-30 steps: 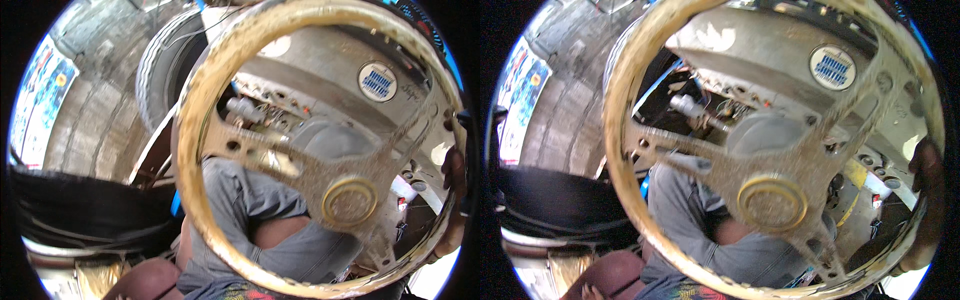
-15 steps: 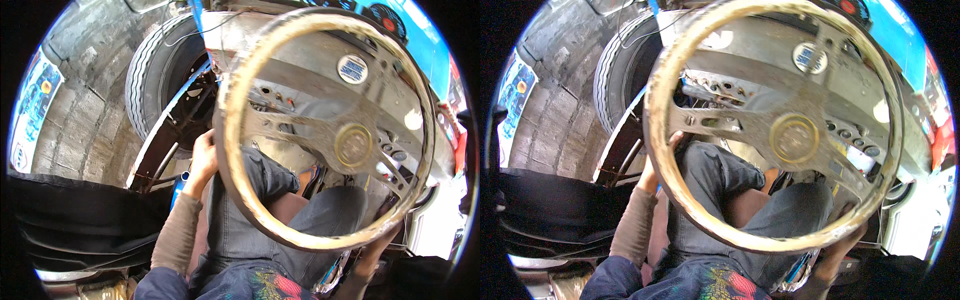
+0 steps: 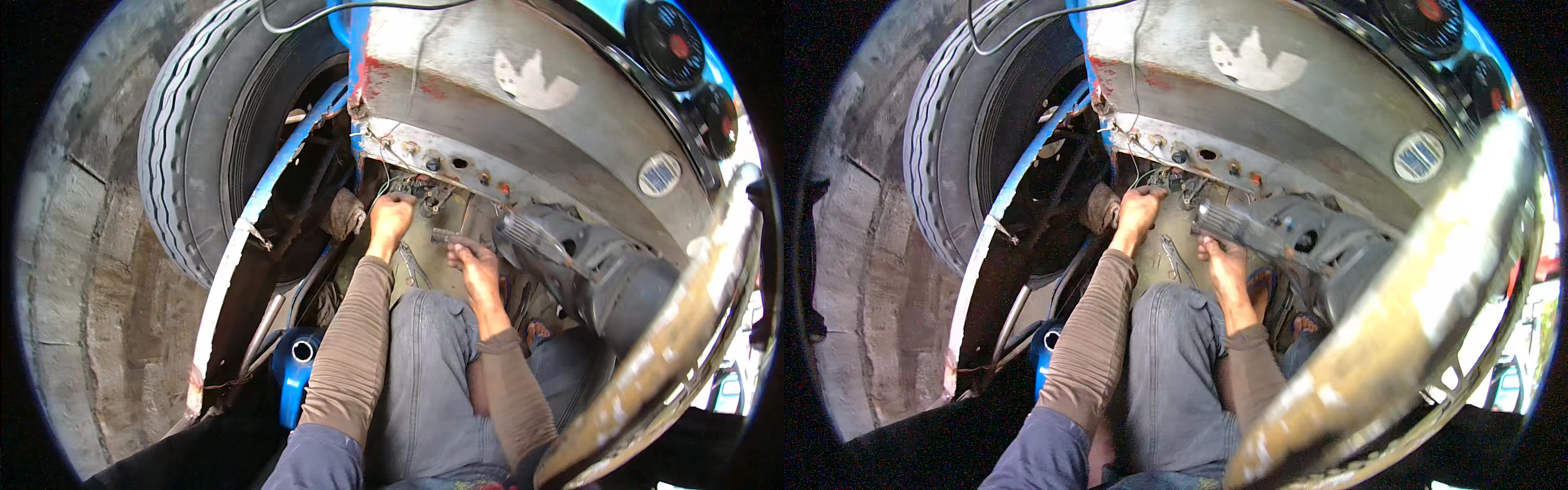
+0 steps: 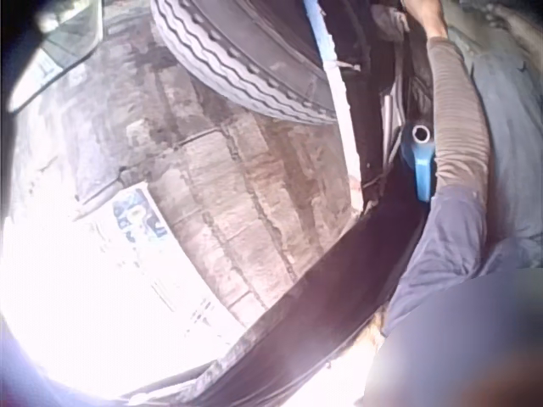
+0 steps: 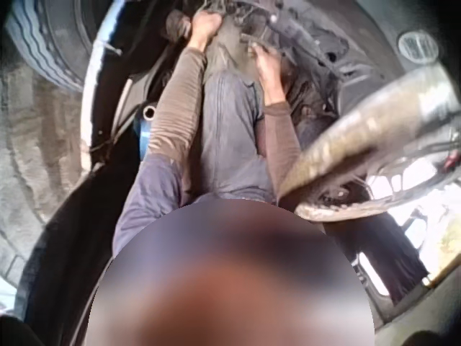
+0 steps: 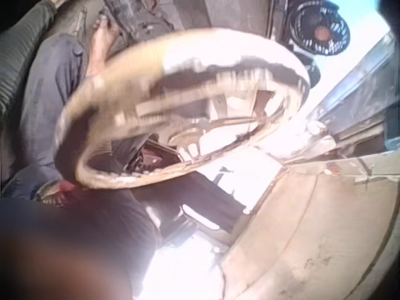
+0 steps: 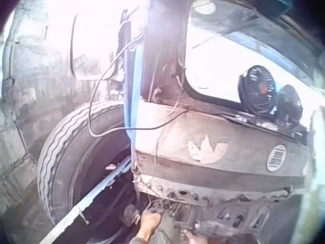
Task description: The person retrieves a small metal part from a jar in a parts shop, then enters a blue jeepney and installs the part into the dashboard area using a screwdriver. The person handles the part, aligns it, and secures it with the tool.
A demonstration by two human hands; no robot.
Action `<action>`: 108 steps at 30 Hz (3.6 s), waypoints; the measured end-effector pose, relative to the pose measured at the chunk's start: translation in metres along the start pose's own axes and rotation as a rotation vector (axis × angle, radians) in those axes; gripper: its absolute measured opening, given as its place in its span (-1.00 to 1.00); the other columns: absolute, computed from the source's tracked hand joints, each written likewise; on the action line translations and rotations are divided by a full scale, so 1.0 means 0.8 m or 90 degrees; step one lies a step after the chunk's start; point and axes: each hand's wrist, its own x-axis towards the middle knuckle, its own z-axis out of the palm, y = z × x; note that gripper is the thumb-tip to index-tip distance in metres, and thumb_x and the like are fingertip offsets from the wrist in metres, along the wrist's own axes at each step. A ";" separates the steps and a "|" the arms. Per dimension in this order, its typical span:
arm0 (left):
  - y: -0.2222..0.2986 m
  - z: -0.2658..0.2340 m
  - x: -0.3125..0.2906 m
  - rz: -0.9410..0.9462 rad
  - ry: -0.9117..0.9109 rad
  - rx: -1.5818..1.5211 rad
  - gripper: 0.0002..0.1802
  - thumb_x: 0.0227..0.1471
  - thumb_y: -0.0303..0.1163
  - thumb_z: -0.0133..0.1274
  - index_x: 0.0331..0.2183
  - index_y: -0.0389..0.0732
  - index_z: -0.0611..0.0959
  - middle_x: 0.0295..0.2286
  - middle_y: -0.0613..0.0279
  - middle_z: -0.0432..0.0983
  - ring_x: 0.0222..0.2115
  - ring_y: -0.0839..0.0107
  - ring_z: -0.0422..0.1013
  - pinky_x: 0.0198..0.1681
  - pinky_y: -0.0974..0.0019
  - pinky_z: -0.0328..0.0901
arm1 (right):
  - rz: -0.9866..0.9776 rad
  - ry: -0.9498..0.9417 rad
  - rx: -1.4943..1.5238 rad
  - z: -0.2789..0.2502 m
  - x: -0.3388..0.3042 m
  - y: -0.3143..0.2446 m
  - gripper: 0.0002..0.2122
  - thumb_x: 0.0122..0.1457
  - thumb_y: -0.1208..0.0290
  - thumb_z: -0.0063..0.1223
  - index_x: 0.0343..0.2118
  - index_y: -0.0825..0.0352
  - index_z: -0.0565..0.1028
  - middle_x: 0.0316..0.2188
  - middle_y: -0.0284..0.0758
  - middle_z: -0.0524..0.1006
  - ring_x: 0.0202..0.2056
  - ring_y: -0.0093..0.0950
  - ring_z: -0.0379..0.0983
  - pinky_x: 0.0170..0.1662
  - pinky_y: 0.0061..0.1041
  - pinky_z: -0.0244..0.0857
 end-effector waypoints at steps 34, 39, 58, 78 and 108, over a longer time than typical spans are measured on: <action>-0.011 0.027 0.028 -0.239 -0.144 -0.157 -0.48 -0.16 -0.33 0.40 -0.16 -0.43 0.66 -0.18 0.00 0.51 -0.30 0.29 0.39 -0.37 0.21 0.31 | 0.111 -0.022 0.245 0.014 0.107 0.015 -0.82 0.24 0.53 0.16 -0.18 0.54 0.52 -0.30 -0.15 0.57 -0.30 -0.31 0.57 -0.23 -0.31 0.58; -0.016 0.034 0.024 -0.236 -0.118 -0.247 -0.73 -0.14 -0.40 0.37 -0.36 -0.32 0.70 -0.43 0.22 0.48 -0.51 0.41 0.28 -0.48 0.29 0.19 | 0.089 -0.004 0.256 0.023 0.104 0.016 -0.81 0.24 0.56 0.14 -0.17 0.60 0.50 -0.27 -0.12 0.57 -0.31 -0.33 0.58 -0.25 -0.35 0.60; -0.003 0.036 0.005 -0.217 -0.117 -0.269 -0.74 -0.12 -0.39 0.38 -0.39 -0.33 0.69 -0.44 0.18 0.49 -0.56 0.43 0.23 -0.52 0.28 0.18 | 0.048 0.026 0.276 0.025 0.097 0.022 -0.84 0.24 0.58 0.14 -0.20 0.59 0.52 -0.31 -0.11 0.56 -0.35 -0.34 0.57 -0.28 -0.35 0.60; -0.007 0.034 0.002 -0.193 -0.128 -0.260 -0.54 -0.12 -0.32 0.42 -0.26 -0.47 0.66 -0.28 0.01 0.56 -0.42 0.30 0.36 -0.40 0.21 0.28 | 0.058 0.041 0.266 0.021 0.100 0.027 -0.86 0.24 0.55 0.17 -0.25 0.55 0.53 -0.35 -0.14 0.57 -0.38 -0.36 0.57 -0.29 -0.35 0.60; -0.014 0.033 -0.005 0.046 -0.051 0.012 -0.70 0.06 -0.32 0.29 -0.22 -0.32 0.76 -0.33 0.04 0.70 -0.31 0.38 0.57 -0.15 0.28 0.39 | 0.176 -0.030 0.243 0.020 0.104 0.002 -0.66 0.30 0.23 0.02 0.02 0.37 0.47 -0.44 -0.41 0.38 -0.41 -0.51 0.34 -0.28 -0.41 0.35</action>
